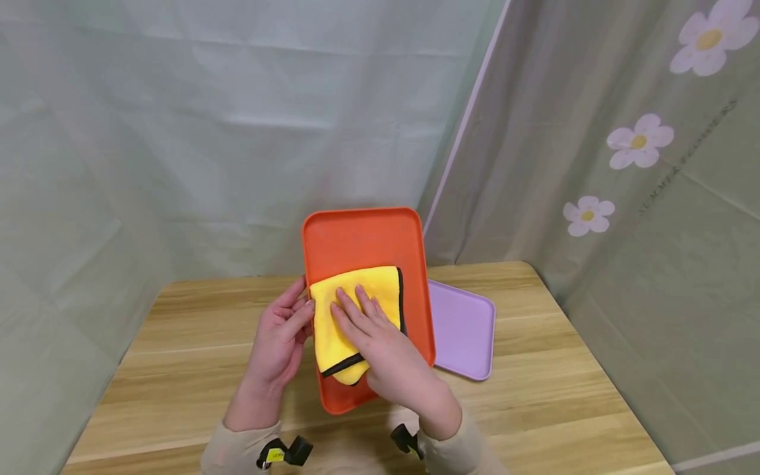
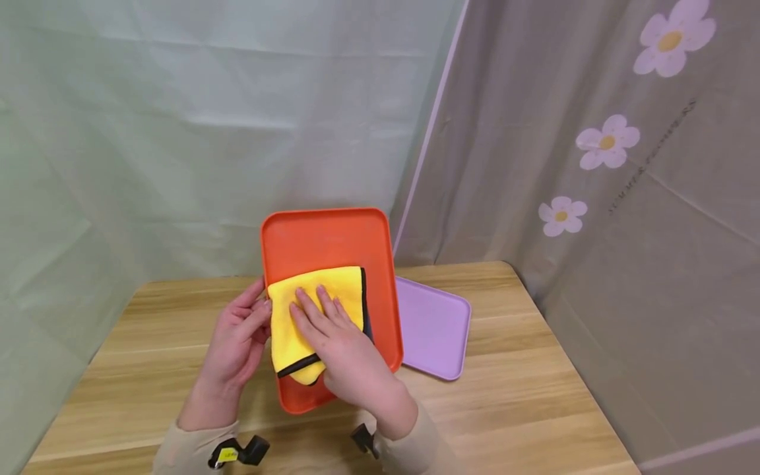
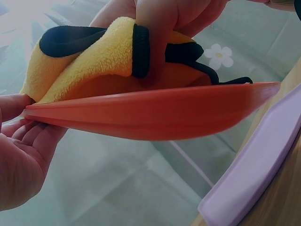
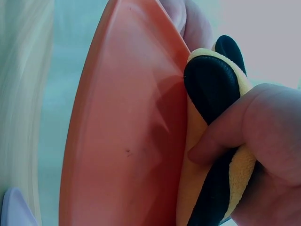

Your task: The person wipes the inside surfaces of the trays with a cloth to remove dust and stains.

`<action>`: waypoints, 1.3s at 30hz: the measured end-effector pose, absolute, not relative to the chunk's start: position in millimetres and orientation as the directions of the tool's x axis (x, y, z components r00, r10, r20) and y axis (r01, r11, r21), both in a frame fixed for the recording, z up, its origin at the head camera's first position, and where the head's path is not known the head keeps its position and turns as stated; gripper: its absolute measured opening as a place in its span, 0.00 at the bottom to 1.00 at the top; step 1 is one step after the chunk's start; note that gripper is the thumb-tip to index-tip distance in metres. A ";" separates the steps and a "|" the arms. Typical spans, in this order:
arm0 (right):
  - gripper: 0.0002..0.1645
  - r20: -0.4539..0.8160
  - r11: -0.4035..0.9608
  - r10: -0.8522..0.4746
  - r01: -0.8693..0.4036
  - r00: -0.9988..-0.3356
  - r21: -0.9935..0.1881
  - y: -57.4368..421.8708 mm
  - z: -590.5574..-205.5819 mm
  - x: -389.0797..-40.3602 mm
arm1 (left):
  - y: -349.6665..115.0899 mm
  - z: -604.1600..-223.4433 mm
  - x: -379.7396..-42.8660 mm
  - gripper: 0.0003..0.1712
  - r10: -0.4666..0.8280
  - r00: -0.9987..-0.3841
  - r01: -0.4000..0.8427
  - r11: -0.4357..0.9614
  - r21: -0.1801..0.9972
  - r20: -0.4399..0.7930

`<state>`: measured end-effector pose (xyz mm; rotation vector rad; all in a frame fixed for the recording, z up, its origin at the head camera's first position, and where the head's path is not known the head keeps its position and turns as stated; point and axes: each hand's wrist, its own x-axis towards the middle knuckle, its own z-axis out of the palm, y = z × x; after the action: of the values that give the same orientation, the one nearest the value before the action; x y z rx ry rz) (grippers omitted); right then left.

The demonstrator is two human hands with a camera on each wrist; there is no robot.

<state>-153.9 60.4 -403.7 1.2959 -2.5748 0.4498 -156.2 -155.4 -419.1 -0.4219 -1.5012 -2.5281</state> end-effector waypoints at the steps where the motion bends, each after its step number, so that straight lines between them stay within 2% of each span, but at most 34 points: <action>1: 0.70 0.329 0.565 -0.740 -0.808 -0.587 -0.168 60.3 -403.6 -154.0 | -155.3 -418.9 -156.2 0.28 -0.004 -0.946 0.287 -0.477 0.831 0.324; 19: 0.72 0.336 0.530 -0.743 -0.815 -0.579 -0.235 67.9 -396.4 -155.9 | -158.8 -416.8 -154.3 0.27 -0.013 -0.955 0.266 -0.488 0.831 0.298; 29: 0.70 0.378 0.576 -0.664 -0.764 -0.645 -0.291 92.4 -396.8 -164.2 | -163.0 -417.5 -152.4 0.26 -0.025 -0.950 0.268 -0.572 0.775 0.311; 39: 0.67 0.405 0.597 -0.628 -0.745 -0.664 -0.296 107.0 -393.7 -172.0 | -162.8 -413.8 -154.7 0.26 -0.037 -0.951 0.271 -0.575 0.772 0.307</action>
<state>-172.0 107.0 -393.7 1.1283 -2.5684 0.6530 -154.7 -162.8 -413.8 -0.3850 -1.3477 -2.6135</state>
